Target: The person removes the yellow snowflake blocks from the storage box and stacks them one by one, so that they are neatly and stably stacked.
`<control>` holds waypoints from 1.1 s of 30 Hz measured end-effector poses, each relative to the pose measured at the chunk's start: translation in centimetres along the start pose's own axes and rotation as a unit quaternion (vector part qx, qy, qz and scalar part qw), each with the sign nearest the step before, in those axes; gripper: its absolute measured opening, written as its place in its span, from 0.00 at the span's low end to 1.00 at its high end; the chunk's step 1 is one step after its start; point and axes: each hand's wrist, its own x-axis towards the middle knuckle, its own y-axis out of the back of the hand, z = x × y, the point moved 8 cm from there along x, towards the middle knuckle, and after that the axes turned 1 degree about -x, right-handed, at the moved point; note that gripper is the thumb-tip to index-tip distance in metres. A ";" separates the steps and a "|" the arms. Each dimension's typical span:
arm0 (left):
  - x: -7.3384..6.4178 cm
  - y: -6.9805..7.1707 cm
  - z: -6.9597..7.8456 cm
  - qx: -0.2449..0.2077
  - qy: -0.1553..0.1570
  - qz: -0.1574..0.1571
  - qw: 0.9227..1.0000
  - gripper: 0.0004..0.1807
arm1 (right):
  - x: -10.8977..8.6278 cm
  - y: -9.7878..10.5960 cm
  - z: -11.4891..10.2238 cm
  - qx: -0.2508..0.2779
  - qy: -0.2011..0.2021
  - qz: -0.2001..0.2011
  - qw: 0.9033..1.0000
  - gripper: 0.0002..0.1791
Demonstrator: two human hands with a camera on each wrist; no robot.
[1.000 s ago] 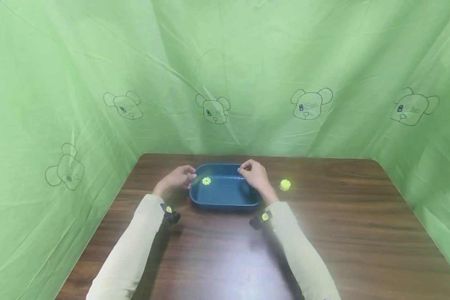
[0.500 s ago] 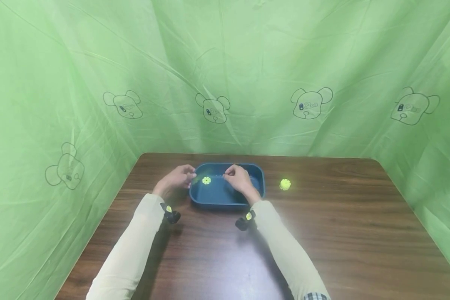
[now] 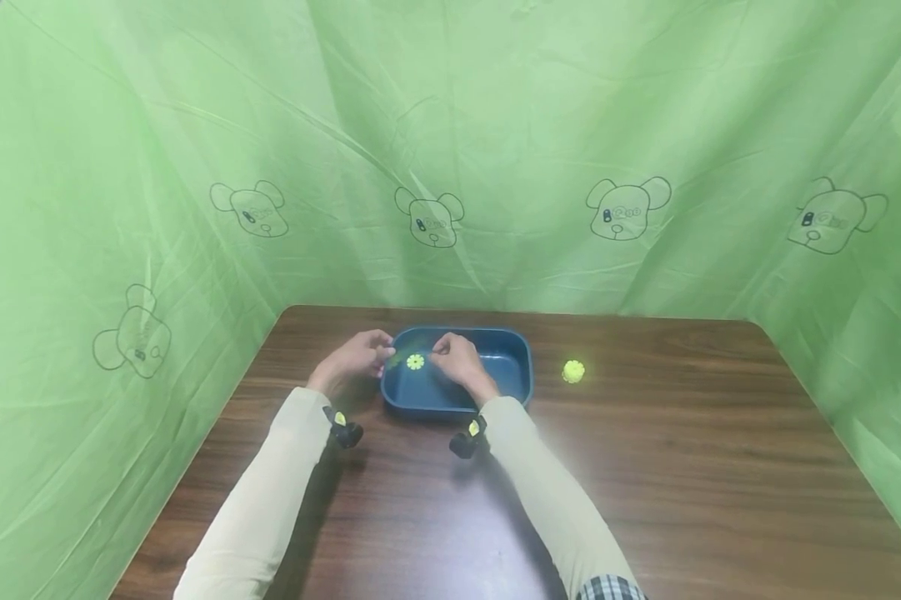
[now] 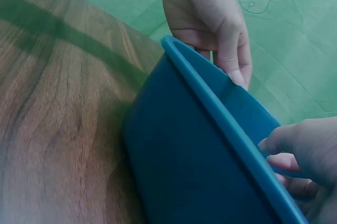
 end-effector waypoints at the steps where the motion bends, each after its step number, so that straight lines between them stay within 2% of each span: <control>1: 0.0 0.0 0.0 0.000 0.001 0.001 1.000 0.16 | 0.1 -0.2 -0.1 -0.001 -0.001 0.000 1.000 0.09; 11: 0.0 0.2 -0.1 0.003 0.005 0.002 1.000 0.15 | 1.0 -2.0 -1.2 -0.026 -0.009 -0.019 0.999 0.12; 17: 0.0 0.2 -0.1 0.002 0.003 -0.001 1.000 0.15 | 1.4 -2.8 -1.3 -0.079 -0.016 -0.051 0.995 0.17; 21: 0.0 0.3 0.0 0.004 0.001 -0.001 1.000 0.15 | 1.5 -3.3 -1.4 -0.111 -0.001 -0.073 0.991 0.21; 26: -0.1 0.3 0.2 0.006 -0.001 0.000 1.000 0.15 | 1.4 -3.9 -1.7 -0.152 0.015 -0.083 0.985 0.19; 33: 0.0 0.3 -0.2 0.008 -0.003 0.002 1.000 0.15 | 0.8 -4.3 -2.1 -0.200 0.006 -0.076 0.977 0.15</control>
